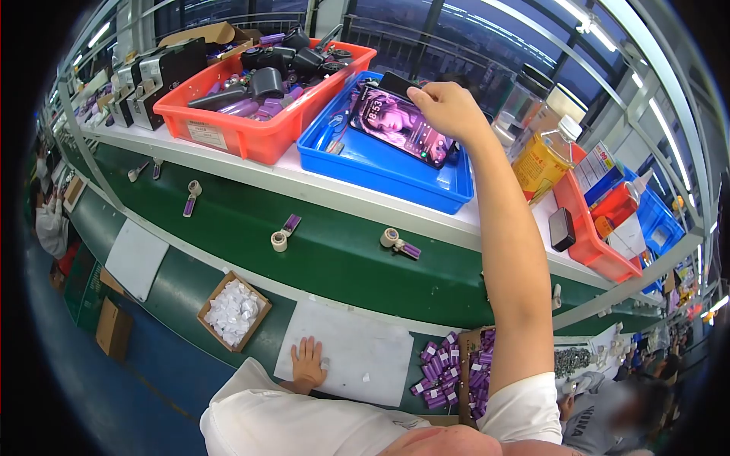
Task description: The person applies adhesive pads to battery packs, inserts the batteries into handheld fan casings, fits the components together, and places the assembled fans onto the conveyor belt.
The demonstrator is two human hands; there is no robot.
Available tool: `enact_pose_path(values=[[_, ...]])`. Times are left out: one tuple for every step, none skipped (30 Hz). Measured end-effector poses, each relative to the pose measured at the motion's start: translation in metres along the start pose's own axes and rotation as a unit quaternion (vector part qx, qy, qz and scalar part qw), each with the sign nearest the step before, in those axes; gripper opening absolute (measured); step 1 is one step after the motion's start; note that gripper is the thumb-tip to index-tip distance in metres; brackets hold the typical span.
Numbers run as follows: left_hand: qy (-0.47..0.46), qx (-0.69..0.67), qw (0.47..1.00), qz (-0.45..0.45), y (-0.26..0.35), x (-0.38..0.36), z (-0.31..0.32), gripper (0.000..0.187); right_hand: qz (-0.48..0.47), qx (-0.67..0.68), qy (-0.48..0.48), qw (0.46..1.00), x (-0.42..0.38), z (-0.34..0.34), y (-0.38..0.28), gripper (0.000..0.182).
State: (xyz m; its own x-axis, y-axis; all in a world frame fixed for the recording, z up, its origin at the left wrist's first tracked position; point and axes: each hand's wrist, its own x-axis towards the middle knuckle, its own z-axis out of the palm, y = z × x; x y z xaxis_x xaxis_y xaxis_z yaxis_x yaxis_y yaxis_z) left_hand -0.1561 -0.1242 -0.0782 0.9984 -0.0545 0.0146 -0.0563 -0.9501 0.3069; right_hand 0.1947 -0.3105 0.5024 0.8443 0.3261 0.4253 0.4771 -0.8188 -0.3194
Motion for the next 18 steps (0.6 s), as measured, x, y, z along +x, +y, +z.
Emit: enact_pose_path(values=[[-0.001, -0.001, 1.000, 0.000, 0.000, 0.000, -0.001, 0.065, 0.002, 0.001, 0.013, 1.000, -0.001, 0.001, 0.002, 0.045], [-0.001, -0.003, 1.000, 0.000, 0.001, 0.001, -0.002, 0.066, 0.004, 0.003, 0.025, 1.000, -0.001, 0.005, 0.004, 0.047], [-0.010, -0.001, 1.000, -0.001, 0.002, 0.001, -0.005, 0.066, 0.006, 0.005, 0.038, 0.999, -0.001, 0.007, 0.005, 0.049], [-0.018, 0.001, 1.000, -0.001, 0.003, 0.000, -0.009, 0.067, 0.011, 0.011, 0.034, 0.999, -0.003, 0.008, 0.007, 0.050], [-0.026, 0.002, 1.000, -0.002, 0.003, 0.001, -0.011, 0.067, 0.017, 0.018, 0.031, 0.999, -0.005, 0.008, 0.005, 0.051], [-0.021, -0.001, 1.000, -0.002, 0.003, 0.001, -0.010, 0.068, 0.024, 0.024, 0.028, 0.999, -0.006, 0.008, 0.005, 0.051], [-0.015, -0.004, 1.000, -0.002, 0.002, 0.001, -0.008, 0.068, 0.023, 0.027, 0.024, 0.999, -0.006, 0.008, 0.005, 0.052], [-0.010, -0.007, 1.000, -0.001, 0.002, 0.001, -0.006, 0.068, 0.025, 0.026, 0.027, 0.999, -0.007, 0.007, 0.005, 0.052], [-0.008, -0.007, 1.000, 0.000, 0.002, 0.001, -0.006, 0.067, 0.027, 0.026, 0.030, 0.999, -0.006, 0.008, 0.005, 0.052], [-0.006, -0.007, 1.000, 0.001, 0.002, 0.000, -0.005, 0.067, 0.028, 0.025, 0.032, 0.999, -0.006, 0.009, 0.006, 0.052], [-0.003, -0.007, 1.000, 0.001, 0.001, 0.000, -0.005, 0.066, 0.027, 0.017, 0.038, 0.999, -0.006, 0.010, 0.007, 0.052], [0.002, -0.004, 1.000, 0.003, 0.002, 0.000, -0.004, 0.065, 0.024, 0.020, 0.045, 0.999, -0.005, 0.013, 0.010, 0.052], [0.007, -0.001, 1.000, 0.004, 0.002, 0.000, -0.004, 0.065, 0.019, 0.022, 0.052, 0.998, -0.004, 0.017, 0.014, 0.052], [0.012, 0.002, 1.000, 0.005, 0.002, 0.000, -0.003, 0.064, 0.015, 0.025, 0.060, 0.998, -0.003, 0.019, 0.015, 0.052], [0.009, 0.002, 1.000, 0.003, 0.002, 0.000, -0.004, 0.064, 0.020, 0.023, 0.060, 0.998, -0.003, 0.018, 0.015, 0.052], [0.007, 0.002, 1.000, 0.001, 0.002, 0.000, -0.005, 0.063, 0.025, 0.021, 0.061, 0.998, -0.003, 0.018, 0.015, 0.051], [0.004, 0.002, 1.000, -0.002, 0.003, 0.000, -0.005, 0.063, 0.029, 0.018, 0.061, 0.998, -0.003, 0.018, 0.014, 0.051], [0.003, 0.003, 1.000, -0.003, 0.002, 0.001, -0.005, 0.063, 0.025, 0.026, 0.067, 0.997, -0.003, 0.020, 0.016, 0.051]])
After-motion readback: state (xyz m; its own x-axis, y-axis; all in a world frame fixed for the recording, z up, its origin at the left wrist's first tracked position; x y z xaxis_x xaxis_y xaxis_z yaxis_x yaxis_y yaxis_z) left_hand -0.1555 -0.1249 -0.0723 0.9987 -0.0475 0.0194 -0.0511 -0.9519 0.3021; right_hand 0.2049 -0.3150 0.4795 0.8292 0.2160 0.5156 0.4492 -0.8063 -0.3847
